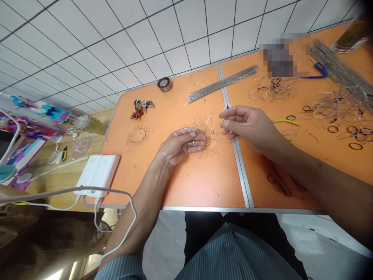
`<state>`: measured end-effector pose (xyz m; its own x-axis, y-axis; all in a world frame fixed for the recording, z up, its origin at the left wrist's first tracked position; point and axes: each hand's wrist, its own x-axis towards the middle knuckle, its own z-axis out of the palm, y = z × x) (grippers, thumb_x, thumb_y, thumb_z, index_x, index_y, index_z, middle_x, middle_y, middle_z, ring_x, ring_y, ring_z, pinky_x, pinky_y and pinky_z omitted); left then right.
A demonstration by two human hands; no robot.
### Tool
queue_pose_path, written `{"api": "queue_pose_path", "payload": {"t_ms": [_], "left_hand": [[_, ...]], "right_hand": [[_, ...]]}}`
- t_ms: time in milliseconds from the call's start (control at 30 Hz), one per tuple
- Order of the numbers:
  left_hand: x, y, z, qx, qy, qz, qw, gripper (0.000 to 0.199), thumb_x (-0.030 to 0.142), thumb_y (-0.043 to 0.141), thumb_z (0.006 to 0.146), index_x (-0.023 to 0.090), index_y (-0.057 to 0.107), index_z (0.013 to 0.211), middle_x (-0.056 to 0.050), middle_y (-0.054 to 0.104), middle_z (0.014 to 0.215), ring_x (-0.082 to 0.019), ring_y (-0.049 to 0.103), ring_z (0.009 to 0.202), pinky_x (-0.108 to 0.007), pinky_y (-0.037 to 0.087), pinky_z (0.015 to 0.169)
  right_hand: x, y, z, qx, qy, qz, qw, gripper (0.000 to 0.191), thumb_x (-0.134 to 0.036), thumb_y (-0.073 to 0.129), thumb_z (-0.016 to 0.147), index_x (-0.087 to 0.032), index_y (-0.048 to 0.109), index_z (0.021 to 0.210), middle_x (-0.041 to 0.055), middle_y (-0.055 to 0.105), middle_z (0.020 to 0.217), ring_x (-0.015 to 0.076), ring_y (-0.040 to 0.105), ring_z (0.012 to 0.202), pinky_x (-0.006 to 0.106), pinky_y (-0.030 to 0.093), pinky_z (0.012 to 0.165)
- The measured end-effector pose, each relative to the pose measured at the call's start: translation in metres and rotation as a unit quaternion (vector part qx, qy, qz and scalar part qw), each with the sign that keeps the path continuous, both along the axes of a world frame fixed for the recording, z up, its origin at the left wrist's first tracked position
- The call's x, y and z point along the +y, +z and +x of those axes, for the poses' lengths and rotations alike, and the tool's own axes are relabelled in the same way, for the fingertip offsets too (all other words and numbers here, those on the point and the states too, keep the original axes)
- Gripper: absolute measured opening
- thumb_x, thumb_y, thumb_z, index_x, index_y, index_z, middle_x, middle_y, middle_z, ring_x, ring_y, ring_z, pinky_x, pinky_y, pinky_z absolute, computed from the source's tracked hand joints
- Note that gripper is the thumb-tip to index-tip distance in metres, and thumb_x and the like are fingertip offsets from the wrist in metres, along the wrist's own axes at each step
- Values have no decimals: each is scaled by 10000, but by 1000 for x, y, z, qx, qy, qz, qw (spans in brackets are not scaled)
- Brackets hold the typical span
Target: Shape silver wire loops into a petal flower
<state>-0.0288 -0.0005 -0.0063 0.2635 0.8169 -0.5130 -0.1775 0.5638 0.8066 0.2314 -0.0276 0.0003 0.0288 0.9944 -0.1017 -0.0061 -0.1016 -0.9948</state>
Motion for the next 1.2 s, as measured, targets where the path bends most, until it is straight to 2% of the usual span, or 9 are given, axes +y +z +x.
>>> {"api": "queue_pose_path", "payload": {"t_ms": [167,333,600,800,933,1200], "left_hand": [[-2,0,1,21,2,11,1000,99,55,806,1038,100,873,981,-139,931,995,-205,896,771,-301,752,735],[-2,-3,2,18,-9,18,1000,25,93,874,1003,109,862,988,-148,937,1034,-190,883,775,-282,727,751],[-4,-1,4,-8,-23,18,1000,49,91,843,1031,112,867,994,-147,930,1001,-192,879,752,-293,728,749],[-4,-3,5,-18,-25,14,999,91,60,809,1046,111,869,1000,-144,925,979,-194,878,741,-316,738,773],[-4,-4,6,-19,-20,9,1000,124,61,774,1070,109,860,994,-142,921,969,-203,884,748,-316,730,756],[-2,-7,5,-47,-29,-1,998,52,80,815,1040,120,848,1042,-128,926,999,-196,888,797,-316,726,805]], "right_hand": [[-4,4,-3,-27,-16,42,999,211,-104,942,908,-239,857,1046,22,807,860,200,824,788,320,716,685],[-5,3,-4,-53,-12,74,996,180,-153,953,919,-240,847,1036,32,825,884,207,835,787,340,729,713],[-3,-5,-5,-70,-2,85,994,187,-160,918,870,-248,867,1027,29,833,895,197,811,761,332,680,679],[-3,-7,-5,-100,8,109,989,182,-190,917,855,-259,885,1021,24,829,908,195,780,770,369,699,776],[-3,-7,-5,-120,3,112,986,180,-206,905,868,-265,883,1036,27,829,914,205,774,779,379,693,782],[-4,-9,-4,-146,-3,136,980,184,-258,873,905,-260,878,1089,24,816,910,202,771,775,379,704,811]]}}
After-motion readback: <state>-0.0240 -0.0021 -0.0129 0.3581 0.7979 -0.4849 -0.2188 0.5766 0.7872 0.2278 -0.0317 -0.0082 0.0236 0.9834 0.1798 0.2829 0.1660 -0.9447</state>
